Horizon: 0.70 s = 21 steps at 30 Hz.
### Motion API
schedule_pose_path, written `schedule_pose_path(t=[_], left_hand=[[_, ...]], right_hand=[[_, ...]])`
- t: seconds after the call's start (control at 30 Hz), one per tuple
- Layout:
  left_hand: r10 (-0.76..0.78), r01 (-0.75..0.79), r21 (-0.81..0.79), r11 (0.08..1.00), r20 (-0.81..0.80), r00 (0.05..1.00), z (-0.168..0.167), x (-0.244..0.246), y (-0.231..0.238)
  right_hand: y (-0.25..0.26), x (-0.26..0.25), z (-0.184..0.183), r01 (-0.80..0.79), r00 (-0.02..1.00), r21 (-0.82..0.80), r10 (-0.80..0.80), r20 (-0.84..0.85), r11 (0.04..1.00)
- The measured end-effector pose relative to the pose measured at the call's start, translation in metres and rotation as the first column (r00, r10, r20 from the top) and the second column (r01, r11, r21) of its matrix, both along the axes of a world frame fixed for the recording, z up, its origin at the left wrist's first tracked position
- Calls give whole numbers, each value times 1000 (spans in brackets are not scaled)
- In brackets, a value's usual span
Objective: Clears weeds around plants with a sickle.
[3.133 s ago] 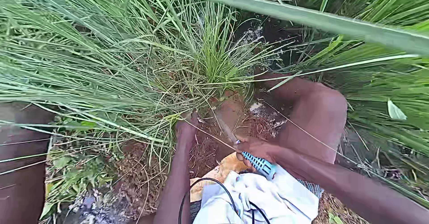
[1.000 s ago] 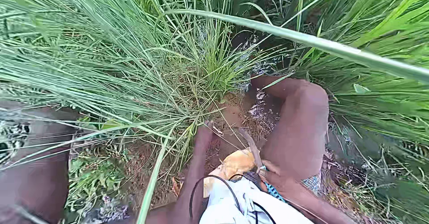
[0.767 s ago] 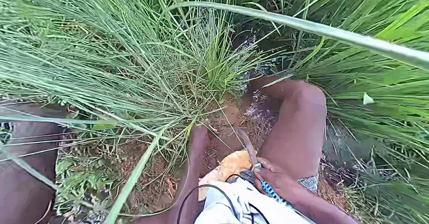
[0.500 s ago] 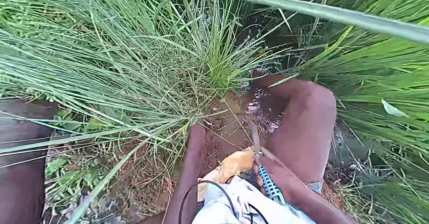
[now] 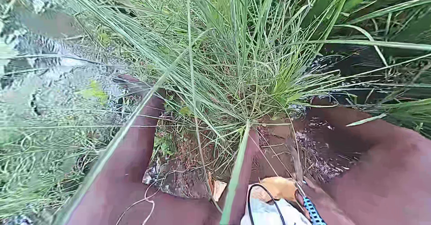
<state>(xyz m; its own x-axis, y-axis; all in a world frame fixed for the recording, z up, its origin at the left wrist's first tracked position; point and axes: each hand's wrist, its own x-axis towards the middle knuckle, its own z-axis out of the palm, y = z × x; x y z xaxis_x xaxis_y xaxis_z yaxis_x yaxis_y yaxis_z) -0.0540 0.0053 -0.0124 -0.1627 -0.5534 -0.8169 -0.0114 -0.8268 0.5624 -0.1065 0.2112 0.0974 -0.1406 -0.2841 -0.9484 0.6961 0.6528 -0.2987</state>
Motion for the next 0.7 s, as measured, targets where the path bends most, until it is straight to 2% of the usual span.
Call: schedule_pose_path(t=[0.07,0.1,0.13,0.17,0.23,0.27,0.33,0.37,0.5,0.63,0.7], left_hand=[[0,0,3,1000,57,998,9,-6,-8],[-27,28,-87,996,8,1000,0,-3,-6],[-59,38,-231,972,-84,995,-24,4,1],[-89,65,-247,967,-90,992,-28,5,-2],[-8,5,51,999,57,998,2,-6,-18],[26,-30,62,998,54,998,-6,-9,-15],[64,-67,-67,995,-59,996,-42,-5,-4],[76,-83,-88,993,-75,994,-46,-3,-7],[75,-79,-51,996,-77,994,-35,-1,-5],[181,-183,-2,983,-122,976,-29,9,1],[221,-229,-25,973,-175,959,-21,14,-15]], right_hand=[[-12,-4,-8,-46,999,-3,46,22,999],[-20,-7,-14,-62,996,16,61,71,998],[-27,-10,-20,-65,990,48,58,129,997],[-35,-13,-24,-78,984,57,67,167,995],[-41,-10,-22,-78,982,60,66,177,995],[-38,-7,-23,-60,986,58,50,160,997],[-24,4,-30,-33,994,28,29,109,999],[-21,8,-31,-24,996,8,23,81,1000],[-14,17,-8,43,999,-11,-42,24,999],[-8,26,14,65,998,9,-65,11,998],[17,23,42,43,999,-48,-44,-14,998]])
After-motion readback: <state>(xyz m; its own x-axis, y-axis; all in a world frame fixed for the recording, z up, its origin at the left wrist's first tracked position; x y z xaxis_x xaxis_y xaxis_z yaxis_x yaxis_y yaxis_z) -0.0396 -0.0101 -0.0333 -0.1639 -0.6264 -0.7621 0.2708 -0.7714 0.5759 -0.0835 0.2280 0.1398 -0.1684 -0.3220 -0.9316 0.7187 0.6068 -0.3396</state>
